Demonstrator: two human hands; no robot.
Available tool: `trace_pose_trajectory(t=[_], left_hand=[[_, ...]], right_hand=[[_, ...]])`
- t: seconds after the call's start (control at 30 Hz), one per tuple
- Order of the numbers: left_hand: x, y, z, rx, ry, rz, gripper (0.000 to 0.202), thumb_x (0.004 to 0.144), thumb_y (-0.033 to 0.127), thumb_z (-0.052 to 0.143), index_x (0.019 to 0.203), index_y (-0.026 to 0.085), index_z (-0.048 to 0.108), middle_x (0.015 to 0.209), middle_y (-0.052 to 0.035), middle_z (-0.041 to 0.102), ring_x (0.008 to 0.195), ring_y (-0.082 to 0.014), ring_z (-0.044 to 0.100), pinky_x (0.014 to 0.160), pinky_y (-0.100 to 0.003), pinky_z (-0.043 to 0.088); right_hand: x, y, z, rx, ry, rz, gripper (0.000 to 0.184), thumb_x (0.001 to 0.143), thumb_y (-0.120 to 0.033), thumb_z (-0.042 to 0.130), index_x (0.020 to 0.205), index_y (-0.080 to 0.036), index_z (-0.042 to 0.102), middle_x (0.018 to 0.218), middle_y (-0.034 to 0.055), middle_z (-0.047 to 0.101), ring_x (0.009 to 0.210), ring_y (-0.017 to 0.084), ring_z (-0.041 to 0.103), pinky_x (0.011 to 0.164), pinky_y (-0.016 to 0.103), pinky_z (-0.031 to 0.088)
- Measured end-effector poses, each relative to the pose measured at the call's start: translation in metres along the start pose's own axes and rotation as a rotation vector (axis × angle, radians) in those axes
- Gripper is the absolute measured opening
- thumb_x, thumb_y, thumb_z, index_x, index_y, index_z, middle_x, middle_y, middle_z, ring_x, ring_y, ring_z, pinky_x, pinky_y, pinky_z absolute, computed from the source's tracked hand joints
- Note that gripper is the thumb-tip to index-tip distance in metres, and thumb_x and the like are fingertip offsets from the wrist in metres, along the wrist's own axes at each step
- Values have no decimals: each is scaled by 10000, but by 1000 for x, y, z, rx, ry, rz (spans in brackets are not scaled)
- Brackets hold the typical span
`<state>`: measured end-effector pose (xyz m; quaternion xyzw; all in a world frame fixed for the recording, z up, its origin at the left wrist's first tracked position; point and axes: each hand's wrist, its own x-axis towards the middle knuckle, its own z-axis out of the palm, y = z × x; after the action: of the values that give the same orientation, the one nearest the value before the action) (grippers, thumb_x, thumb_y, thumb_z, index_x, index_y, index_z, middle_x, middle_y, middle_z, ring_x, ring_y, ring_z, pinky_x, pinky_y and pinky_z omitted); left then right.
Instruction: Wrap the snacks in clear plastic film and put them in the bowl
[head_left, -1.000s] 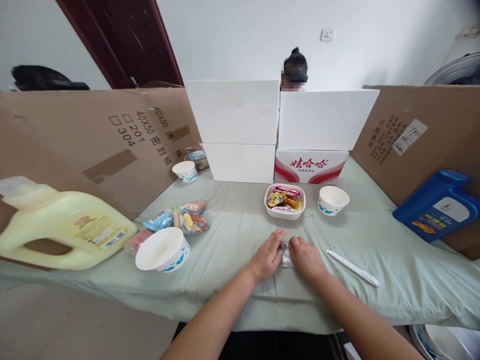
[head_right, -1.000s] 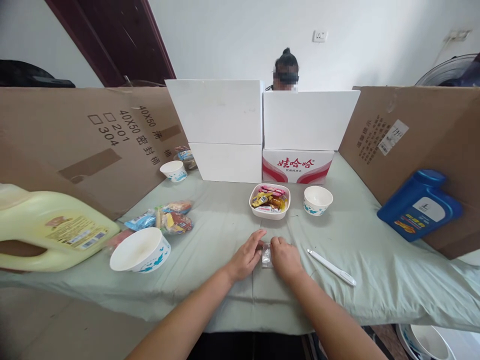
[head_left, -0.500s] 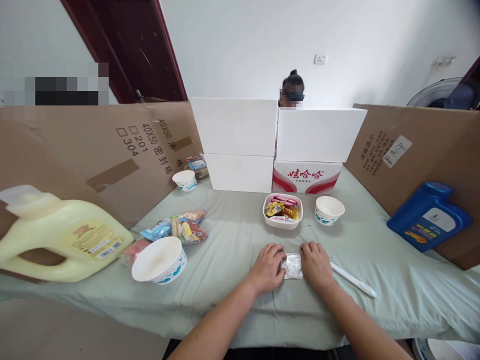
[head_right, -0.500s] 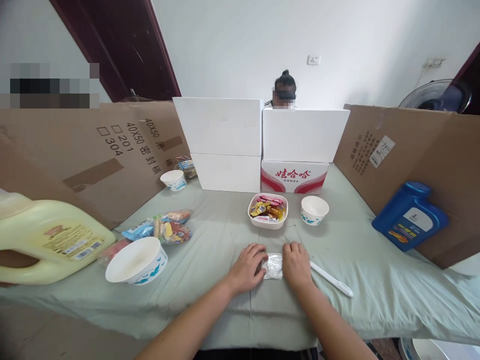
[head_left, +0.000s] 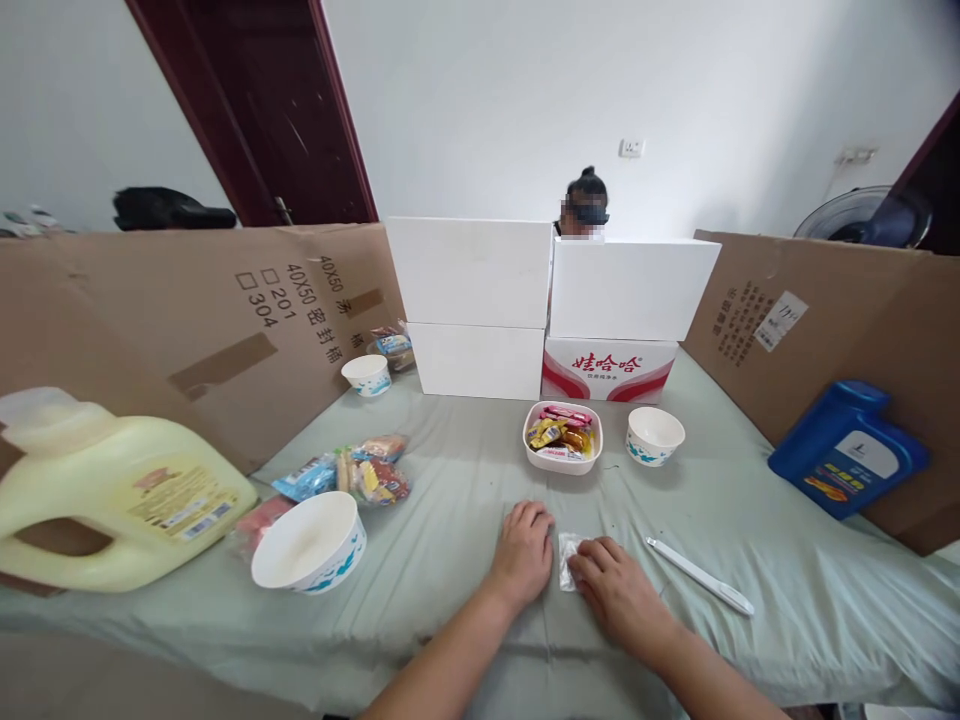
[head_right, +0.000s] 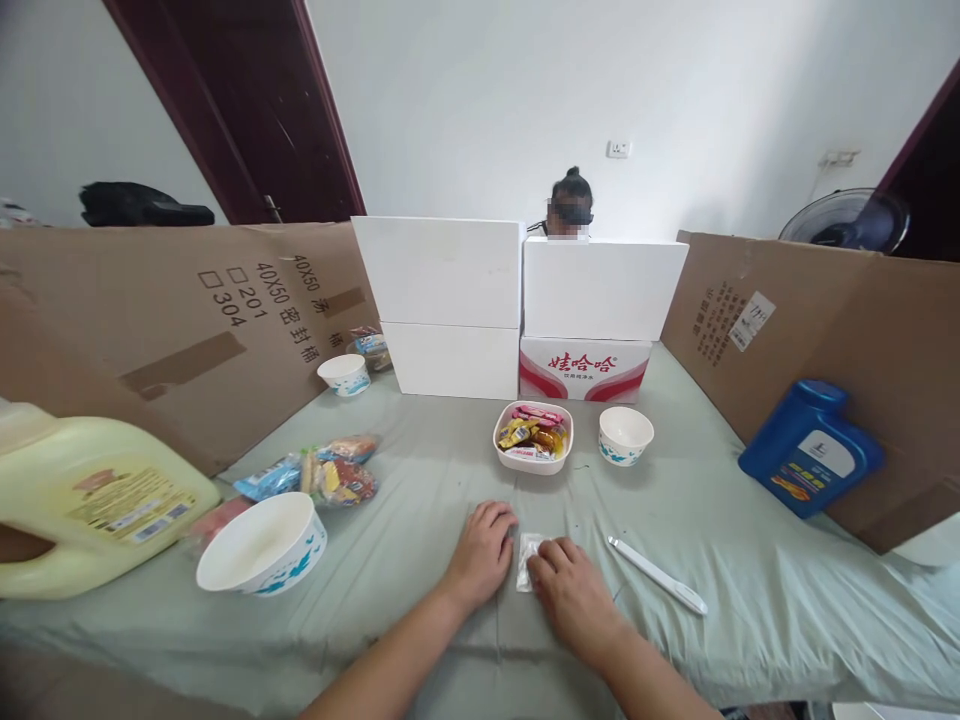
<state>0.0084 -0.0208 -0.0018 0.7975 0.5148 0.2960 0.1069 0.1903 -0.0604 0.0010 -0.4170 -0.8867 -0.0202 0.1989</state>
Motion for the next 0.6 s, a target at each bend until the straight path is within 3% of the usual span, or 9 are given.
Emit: trace_pose_trajectory(t=[0.1, 0.17, 0.23, 0.33, 0.4, 0.5, 0.6], left_hand=[[1, -1, 1, 1, 6, -17, 291, 751, 21, 492, 965, 180, 608, 1090, -71, 572, 1088, -243, 482, 971, -438, 419], [1, -1, 1, -10, -1, -8, 283, 753, 23, 488, 954, 188, 602, 1087, -68, 573, 1085, -245, 483, 956, -436, 422], [1, -1, 1, -25, -5, -6, 279, 752, 22, 486, 942, 193, 597, 1086, -70, 574, 1085, -247, 485, 945, -434, 426], [2, -1, 1, -42, -5, -7, 287, 740, 16, 485, 932, 201, 591, 1088, -70, 570, 1086, -248, 487, 941, -431, 427], [2, -1, 2, -41, -6, -7, 290, 741, 15, 484, 934, 204, 588, 1082, -67, 570, 1078, -246, 488, 937, -426, 429], [2, -3, 3, -39, -4, -14, 294, 735, 14, 494, 941, 203, 586, 1082, -66, 568, 1073, -245, 486, 935, -424, 428], [2, -4, 5, -43, -4, -16, 309, 719, 5, 502, 943, 201, 584, 1094, -64, 565, 1080, -240, 480, 945, -420, 423]], right_hand=[[-3, 5, -10, -33, -56, -64, 141, 872, -105, 527, 848, -217, 609, 820, 17, 613, 783, 174, 559, 684, 279, 463], [6, 24, -25, -54, -97, -57, 172, 892, -127, 497, 823, -228, 619, 798, 8, 621, 746, 159, 569, 653, 255, 456], [26, 60, -47, -92, -90, 41, 232, 936, -156, 423, 911, -227, 642, 880, 32, 644, 819, 161, 592, 711, 256, 463], [67, 129, -83, -203, -22, 340, 319, 983, -210, 313, 1064, -173, 620, 1104, 127, 609, 1063, 231, 550, 858, 347, 448], [93, 171, -97, -240, -73, 515, 283, 978, -210, 356, 1096, -148, 606, 1133, 154, 592, 1079, 241, 550, 876, 378, 450], [122, 209, -97, -190, -300, 664, 267, 930, -325, 547, 1130, -154, 590, 1136, 93, 602, 986, 200, 598, 837, 386, 509], [135, 219, -80, -124, -490, 744, 353, 914, -380, 578, 1200, -174, 556, 1192, 67, 584, 994, 196, 604, 836, 405, 530]])
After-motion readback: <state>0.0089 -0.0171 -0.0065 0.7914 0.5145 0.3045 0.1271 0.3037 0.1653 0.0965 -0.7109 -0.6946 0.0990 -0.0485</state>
